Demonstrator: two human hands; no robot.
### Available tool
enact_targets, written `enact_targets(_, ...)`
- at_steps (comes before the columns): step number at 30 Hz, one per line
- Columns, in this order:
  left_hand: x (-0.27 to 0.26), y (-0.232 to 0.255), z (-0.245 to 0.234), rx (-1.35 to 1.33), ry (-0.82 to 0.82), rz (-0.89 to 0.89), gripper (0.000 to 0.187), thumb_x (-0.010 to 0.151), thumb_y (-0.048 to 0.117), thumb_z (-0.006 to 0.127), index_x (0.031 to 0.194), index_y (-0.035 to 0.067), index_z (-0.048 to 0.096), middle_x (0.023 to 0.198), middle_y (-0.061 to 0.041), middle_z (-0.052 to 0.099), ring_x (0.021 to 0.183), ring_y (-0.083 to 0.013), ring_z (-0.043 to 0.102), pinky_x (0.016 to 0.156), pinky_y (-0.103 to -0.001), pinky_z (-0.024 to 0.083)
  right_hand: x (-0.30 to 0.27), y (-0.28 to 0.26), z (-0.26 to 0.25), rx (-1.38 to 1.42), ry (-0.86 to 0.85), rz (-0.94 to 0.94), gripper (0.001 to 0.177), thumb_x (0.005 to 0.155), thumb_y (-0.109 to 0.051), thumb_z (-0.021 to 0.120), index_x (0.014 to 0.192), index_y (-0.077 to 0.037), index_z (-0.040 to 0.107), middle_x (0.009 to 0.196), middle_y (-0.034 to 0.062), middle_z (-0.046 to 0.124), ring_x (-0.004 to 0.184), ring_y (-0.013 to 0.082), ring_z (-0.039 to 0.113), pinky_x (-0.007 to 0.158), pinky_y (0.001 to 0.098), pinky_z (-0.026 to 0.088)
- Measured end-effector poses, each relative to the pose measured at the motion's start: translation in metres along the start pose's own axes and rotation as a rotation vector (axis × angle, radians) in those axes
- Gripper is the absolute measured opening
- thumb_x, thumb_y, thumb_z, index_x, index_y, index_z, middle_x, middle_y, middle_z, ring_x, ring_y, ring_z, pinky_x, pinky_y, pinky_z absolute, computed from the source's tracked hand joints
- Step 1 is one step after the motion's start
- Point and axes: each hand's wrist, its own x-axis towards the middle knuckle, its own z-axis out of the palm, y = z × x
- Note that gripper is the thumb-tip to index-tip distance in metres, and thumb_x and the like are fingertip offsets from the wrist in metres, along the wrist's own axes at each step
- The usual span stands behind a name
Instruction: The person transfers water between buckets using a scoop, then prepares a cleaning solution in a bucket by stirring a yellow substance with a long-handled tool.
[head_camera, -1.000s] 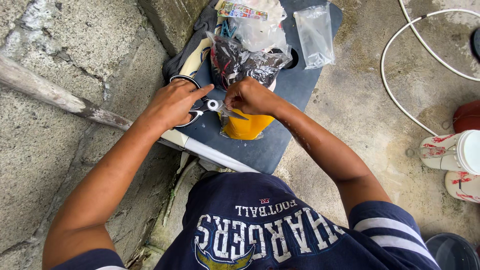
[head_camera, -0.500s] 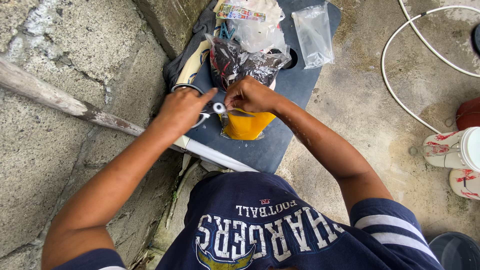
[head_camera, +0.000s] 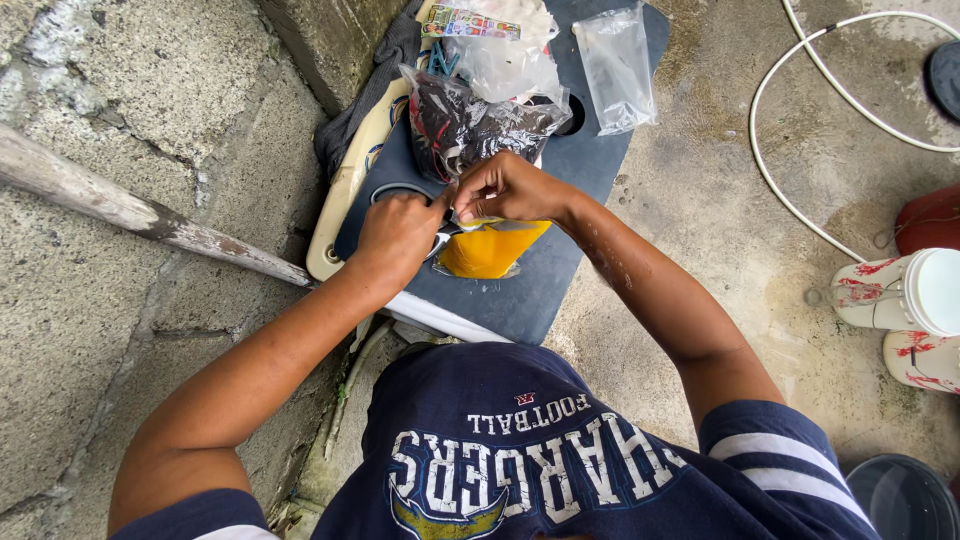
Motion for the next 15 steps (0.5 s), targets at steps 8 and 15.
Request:
enact_targets(8,0.008,0.015,0.024,0.104,-0.136,0.009,0.013,0.086,0.010,0.065,0.083,0.005,0.077,0.087,-0.014,0.073,0.087,-0.0304,0.074,0.077,-0.043,0.060,-0.008,0.003,-0.001,0.145,-0.013,-0.005,0.009,0.093,-0.006,0.077,0.097,0.002,0.075,0.091,0.0036,0.072,0.085,0.0090,0.066,0.077,0.0269,0.053)
enact_targets(15,0.007,0.037,0.040,0.015,0.287,0.110,0.008,0.075,0.013,0.065,0.076,0.008,0.071,0.073,-0.010,0.070,0.069,-0.0290,0.073,0.065,-0.043,0.060,-0.002,-0.007,0.004,0.196,-0.037,0.001,0.011,0.094,-0.007,0.077,0.099,0.003,0.076,0.094,0.0046,0.073,0.087,0.0093,0.067,0.077,0.0262,0.053)
